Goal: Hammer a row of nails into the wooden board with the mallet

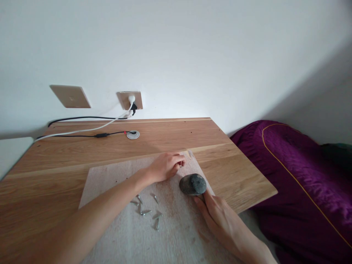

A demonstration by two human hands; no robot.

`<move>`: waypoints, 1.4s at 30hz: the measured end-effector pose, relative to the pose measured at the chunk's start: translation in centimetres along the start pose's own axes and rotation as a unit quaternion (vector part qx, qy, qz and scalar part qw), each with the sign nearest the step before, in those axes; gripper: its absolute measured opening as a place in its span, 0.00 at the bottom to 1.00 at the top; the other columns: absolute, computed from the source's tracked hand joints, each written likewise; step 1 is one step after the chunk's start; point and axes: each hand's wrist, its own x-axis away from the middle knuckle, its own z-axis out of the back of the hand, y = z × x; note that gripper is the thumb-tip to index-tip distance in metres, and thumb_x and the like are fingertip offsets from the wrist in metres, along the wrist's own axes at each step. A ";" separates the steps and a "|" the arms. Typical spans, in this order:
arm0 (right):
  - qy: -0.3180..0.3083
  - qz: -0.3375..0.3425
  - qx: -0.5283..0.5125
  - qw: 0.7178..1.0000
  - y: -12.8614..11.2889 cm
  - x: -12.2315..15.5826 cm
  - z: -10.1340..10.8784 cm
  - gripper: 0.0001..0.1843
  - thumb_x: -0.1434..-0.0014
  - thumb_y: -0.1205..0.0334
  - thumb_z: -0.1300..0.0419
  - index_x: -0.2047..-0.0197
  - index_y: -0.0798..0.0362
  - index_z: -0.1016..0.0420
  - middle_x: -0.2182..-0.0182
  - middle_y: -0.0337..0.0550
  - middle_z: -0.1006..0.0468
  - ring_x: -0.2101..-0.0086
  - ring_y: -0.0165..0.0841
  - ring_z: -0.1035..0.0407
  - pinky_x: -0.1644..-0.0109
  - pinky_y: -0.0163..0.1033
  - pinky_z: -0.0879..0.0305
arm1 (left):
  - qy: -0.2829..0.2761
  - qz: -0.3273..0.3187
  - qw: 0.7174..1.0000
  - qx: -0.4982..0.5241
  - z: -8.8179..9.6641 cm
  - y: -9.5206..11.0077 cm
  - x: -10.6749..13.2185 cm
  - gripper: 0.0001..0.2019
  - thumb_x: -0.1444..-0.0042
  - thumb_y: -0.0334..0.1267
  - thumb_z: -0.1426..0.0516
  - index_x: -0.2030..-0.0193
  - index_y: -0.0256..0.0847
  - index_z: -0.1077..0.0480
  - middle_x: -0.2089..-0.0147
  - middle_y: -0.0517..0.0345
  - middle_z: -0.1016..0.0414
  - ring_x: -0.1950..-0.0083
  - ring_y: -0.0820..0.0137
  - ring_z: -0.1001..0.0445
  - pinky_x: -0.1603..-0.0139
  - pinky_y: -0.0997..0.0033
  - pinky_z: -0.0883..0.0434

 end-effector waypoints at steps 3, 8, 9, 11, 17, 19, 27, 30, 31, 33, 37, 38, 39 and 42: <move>0.007 0.006 0.001 1.000 -0.1 0.0 0.1 0.17 0.21 0.55 0.57 0.43 0.51 0.31 0.64 0.48 0.13 0.61 0.47 0.15 0.61 0.44 0.27 | 0.003 -0.010 1.000 -0.007 -0.1 -0.1 0.1 0.13 0.42 0.23 0.50 0.62 0.42 0.27 0.58 0.55 0.20 0.57 0.64 0.22 0.52 0.67 0.29; -0.004 -0.001 0.002 1.000 -0.2 0.1 0.2 0.21 0.21 0.54 0.60 0.39 0.54 0.32 0.61 0.51 0.13 0.58 0.49 0.15 0.59 0.46 0.26 | -0.003 -0.030 0.999 -0.017 -0.2 -0.3 0.2 0.12 0.42 0.24 0.48 0.60 0.41 0.27 0.57 0.54 0.21 0.57 0.65 0.23 0.54 0.67 0.30; -0.007 -0.005 0.002 1.000 -0.2 0.1 0.2 0.21 0.21 0.54 0.60 0.38 0.54 0.33 0.60 0.53 0.13 0.57 0.49 0.15 0.58 0.46 0.26 | -0.002 -0.031 0.999 -0.018 -0.1 -0.2 0.3 0.11 0.43 0.24 0.48 0.60 0.41 0.27 0.57 0.54 0.21 0.57 0.65 0.23 0.54 0.67 0.30; -0.009 -0.011 0.002 1.000 -0.2 0.0 0.2 0.22 0.21 0.54 0.59 0.37 0.55 0.33 0.59 0.54 0.13 0.56 0.50 0.15 0.57 0.47 0.25 | -0.002 -0.032 0.999 -0.020 0.0 -0.1 0.3 0.11 0.43 0.25 0.48 0.60 0.41 0.28 0.58 0.54 0.21 0.58 0.65 0.24 0.56 0.67 0.31; 0.000 -0.001 0.002 1.000 -0.4 0.0 0.3 0.22 0.21 0.55 0.59 0.37 0.55 0.32 0.59 0.54 0.13 0.56 0.51 0.15 0.55 0.49 0.24 | -0.011 -0.023 0.999 -0.027 0.2 0.2 0.4 0.08 0.44 0.27 0.44 0.59 0.41 0.29 0.58 0.54 0.22 0.59 0.65 0.26 0.58 0.67 0.32; -0.002 -0.004 0.001 1.000 -0.5 0.0 0.4 0.22 0.21 0.55 0.59 0.37 0.55 0.32 0.58 0.55 0.13 0.55 0.52 0.15 0.55 0.50 0.24 | -0.015 -0.023 0.999 -0.025 0.2 0.1 0.4 0.05 0.41 0.29 0.42 0.59 0.42 0.29 0.57 0.54 0.22 0.59 0.65 0.25 0.57 0.67 0.32; 0.004 0.004 -0.001 1.000 -0.3 0.4 0.2 0.22 0.21 0.55 0.59 0.36 0.54 0.33 0.59 0.53 0.12 0.58 0.50 0.15 0.57 0.49 0.23 | -0.026 -0.018 0.999 -0.022 0.0 -0.2 0.3 0.03 0.32 0.33 0.41 0.60 0.41 0.28 0.58 0.55 0.22 0.59 0.66 0.25 0.56 0.69 0.33; 0.017 0.015 0.015 1.000 -0.3 0.2 0.1 0.22 0.21 0.55 0.59 0.37 0.55 0.32 0.61 0.53 0.12 0.60 0.50 0.15 0.59 0.49 0.23 | -0.027 -0.019 0.999 -0.027 0.0 -0.2 0.2 0.04 0.32 0.31 0.41 0.60 0.41 0.28 0.58 0.56 0.22 0.58 0.66 0.24 0.56 0.69 0.33; 0.020 0.019 0.020 0.999 -0.3 0.2 0.1 0.22 0.21 0.55 0.58 0.38 0.55 0.31 0.61 0.53 0.12 0.60 0.50 0.15 0.60 0.48 0.23 | -0.026 -0.021 0.999 -0.029 0.0 -0.2 0.2 0.04 0.32 0.31 0.41 0.60 0.41 0.27 0.58 0.56 0.22 0.58 0.66 0.24 0.55 0.69 0.32; 0.026 0.024 0.030 0.999 -0.4 0.1 0.2 0.20 0.21 0.56 0.58 0.40 0.54 0.29 0.61 0.52 0.12 0.60 0.49 0.14 0.60 0.47 0.23 | -0.025 -0.025 0.999 -0.031 -0.1 -0.2 0.2 0.04 0.32 0.30 0.41 0.60 0.41 0.27 0.58 0.55 0.22 0.57 0.65 0.23 0.55 0.69 0.32; 0.031 0.018 0.038 0.999 -0.6 0.2 0.3 0.18 0.21 0.56 0.57 0.43 0.52 0.29 0.64 0.50 0.12 0.63 0.47 0.14 0.62 0.45 0.24 | -0.024 -0.023 0.999 -0.037 -0.2 -0.2 0.1 0.04 0.32 0.30 0.42 0.60 0.41 0.26 0.58 0.55 0.21 0.56 0.65 0.23 0.54 0.69 0.31; 0.032 0.019 0.037 0.999 -0.7 0.2 0.3 0.18 0.21 0.57 0.57 0.43 0.52 0.29 0.65 0.49 0.12 0.63 0.47 0.14 0.63 0.45 0.24 | -0.024 -0.021 0.999 -0.038 -0.2 -0.2 0.1 0.05 0.32 0.30 0.42 0.60 0.41 0.26 0.58 0.54 0.21 0.56 0.64 0.22 0.54 0.69 0.31; 0.034 0.021 0.036 0.999 -0.7 0.3 0.4 0.18 0.22 0.57 0.57 0.43 0.52 0.29 0.65 0.49 0.12 0.64 0.47 0.15 0.63 0.45 0.24 | -0.023 -0.021 0.999 -0.038 -0.2 -0.2 0.1 0.05 0.32 0.30 0.42 0.60 0.41 0.26 0.58 0.54 0.20 0.56 0.64 0.22 0.54 0.68 0.31; 0.041 0.031 0.038 0.998 -0.7 0.3 0.4 0.18 0.22 0.58 0.56 0.42 0.52 0.29 0.65 0.50 0.12 0.64 0.48 0.15 0.64 0.46 0.23 | -0.020 -0.018 0.999 -0.032 -0.1 -0.1 0.1 0.05 0.33 0.29 0.42 0.60 0.41 0.26 0.58 0.54 0.20 0.56 0.65 0.22 0.54 0.68 0.31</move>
